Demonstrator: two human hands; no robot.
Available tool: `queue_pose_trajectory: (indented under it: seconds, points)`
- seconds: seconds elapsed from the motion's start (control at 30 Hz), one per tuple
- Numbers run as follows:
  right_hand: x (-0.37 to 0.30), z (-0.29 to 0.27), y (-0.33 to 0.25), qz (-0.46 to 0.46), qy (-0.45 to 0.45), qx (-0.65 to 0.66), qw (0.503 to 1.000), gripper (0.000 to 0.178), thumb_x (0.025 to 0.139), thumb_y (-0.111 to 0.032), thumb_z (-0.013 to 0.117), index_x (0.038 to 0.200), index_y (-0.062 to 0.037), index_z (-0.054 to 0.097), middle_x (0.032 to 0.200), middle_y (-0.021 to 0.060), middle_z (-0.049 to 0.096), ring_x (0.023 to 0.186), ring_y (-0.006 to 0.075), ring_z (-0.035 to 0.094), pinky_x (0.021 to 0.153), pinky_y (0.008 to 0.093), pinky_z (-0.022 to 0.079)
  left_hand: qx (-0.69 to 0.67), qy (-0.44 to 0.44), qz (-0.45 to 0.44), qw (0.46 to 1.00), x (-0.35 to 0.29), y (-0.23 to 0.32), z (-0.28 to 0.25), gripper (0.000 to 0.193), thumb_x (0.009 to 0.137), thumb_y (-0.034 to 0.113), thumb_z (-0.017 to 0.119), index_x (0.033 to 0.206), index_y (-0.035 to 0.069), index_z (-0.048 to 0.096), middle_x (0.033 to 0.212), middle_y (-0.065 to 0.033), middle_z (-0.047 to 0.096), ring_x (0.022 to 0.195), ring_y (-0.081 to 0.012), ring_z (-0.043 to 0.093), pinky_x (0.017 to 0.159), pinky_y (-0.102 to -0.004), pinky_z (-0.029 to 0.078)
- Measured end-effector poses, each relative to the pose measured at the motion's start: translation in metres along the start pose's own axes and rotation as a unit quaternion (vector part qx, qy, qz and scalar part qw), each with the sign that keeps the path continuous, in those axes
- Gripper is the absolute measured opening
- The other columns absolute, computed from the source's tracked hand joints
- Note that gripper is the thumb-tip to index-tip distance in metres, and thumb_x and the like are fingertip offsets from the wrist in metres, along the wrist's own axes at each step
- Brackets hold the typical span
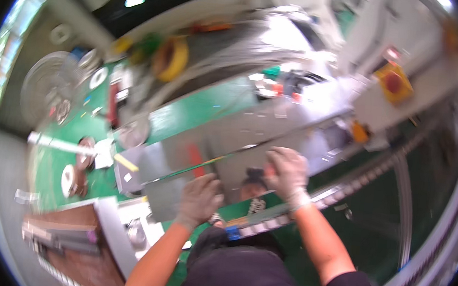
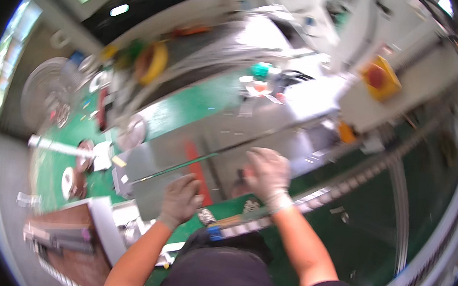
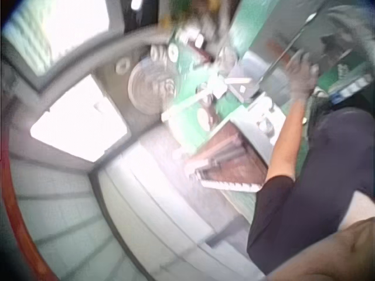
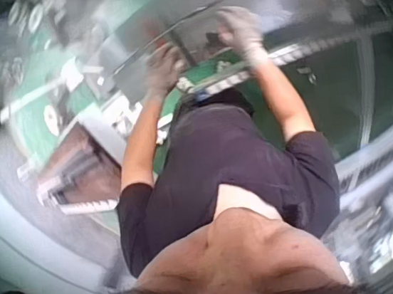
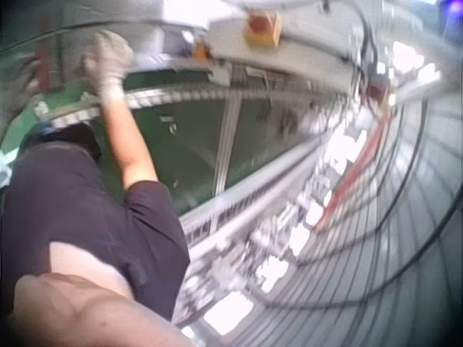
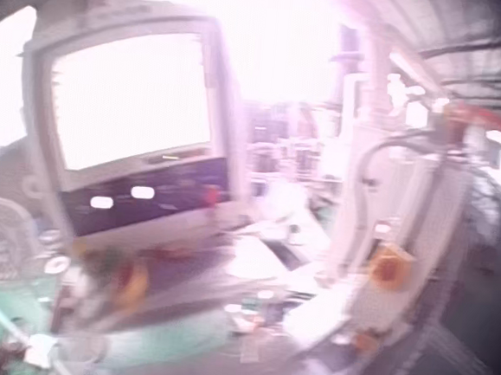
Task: The person places long wooden boards onto a conveyor belt and feeds them through a woodworking machine, adjusting the boards by hand as they enter the machine.
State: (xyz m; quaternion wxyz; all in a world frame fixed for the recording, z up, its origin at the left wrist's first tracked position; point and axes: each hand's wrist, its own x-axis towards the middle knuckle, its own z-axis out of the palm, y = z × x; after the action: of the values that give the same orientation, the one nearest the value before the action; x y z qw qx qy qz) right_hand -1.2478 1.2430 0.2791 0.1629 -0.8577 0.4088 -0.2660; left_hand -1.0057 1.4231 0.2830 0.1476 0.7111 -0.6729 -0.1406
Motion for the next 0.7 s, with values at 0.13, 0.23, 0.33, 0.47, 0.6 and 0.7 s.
queue_pose_trajectory:
  seconds: [0.13,0.23,0.33,0.47,0.6,0.7]
  points:
    - [0.002,0.004,-0.018,0.021,0.012,0.021,0.999,0.030,0.081,-0.017,0.072,0.109,-0.0067,0.075,0.122,0.0135,0.070,0.116,0.0351,0.064,0.102,0.0473,0.047,-0.043,-0.045,-0.012,0.998,0.010,0.004,-0.019,0.035,0.087,0.028,0.064,0.119,0.012,0.064,0.132,-0.0119,0.062,0.126,-0.0325,0.057,0.104,-0.0482,0.047]
    - [-0.007,0.024,-0.035,0.011,0.026,0.055,0.998,0.023,0.087,-0.016,0.069,0.106,-0.0034,0.074,0.126,0.0193,0.068,0.119,0.0400,0.061,0.105,0.0487,0.046,-0.039,0.092,0.077,0.992,-0.020,-0.016,-0.005,0.036,0.088,0.031,0.064,0.116,0.008,0.065,0.128,-0.0126,0.064,0.126,-0.0329,0.058,0.106,-0.0472,0.047]
    - [-0.013,0.050,-0.056,-0.051,-0.021,-0.010,0.998,0.033,0.088,-0.019,0.068,0.118,-0.0043,0.069,0.134,0.0191,0.064,0.127,0.0412,0.056,0.109,0.0496,0.042,-0.012,0.091,0.029,0.995,-0.075,-0.059,-0.043,0.025,0.090,0.024,0.061,0.107,0.007,0.067,0.125,-0.0136,0.065,0.127,-0.0329,0.057,0.106,-0.0453,0.047]
    - [-0.018,0.063,-0.080,-0.064,-0.041,-0.062,0.995,0.037,0.089,-0.021,0.066,0.123,-0.0039,0.066,0.137,0.0188,0.062,0.129,0.0410,0.055,0.110,0.0500,0.041,0.042,0.186,-0.212,0.958,-0.206,-0.137,-0.125,0.032,0.085,0.015,0.062,0.115,0.003,0.068,0.117,-0.0196,0.067,0.121,-0.0358,0.060,0.104,-0.0442,0.048]
    - [-0.014,0.065,-0.072,-0.079,-0.039,-0.046,0.995,0.037,0.091,-0.024,0.064,0.122,-0.0031,0.066,0.136,0.0192,0.062,0.129,0.0411,0.055,0.110,0.0503,0.041,0.181,0.033,-0.414,0.891,-0.323,-0.204,-0.164,0.069,0.081,0.018,0.069,0.146,0.007,0.051,0.153,-0.0179,0.048,0.146,-0.0365,0.040,0.119,-0.0442,0.035]
    - [-0.012,0.068,-0.065,-0.094,-0.036,-0.051,0.994,0.037,0.092,-0.023,0.063,0.122,-0.0022,0.065,0.136,0.0200,0.061,0.129,0.0415,0.055,0.110,0.0508,0.041,0.209,-0.069,-0.448,0.867,-0.366,-0.246,-0.173,0.079,0.079,0.016,0.071,0.153,0.010,0.044,0.158,-0.0155,0.044,0.151,-0.0352,0.035,0.123,-0.0451,0.032]
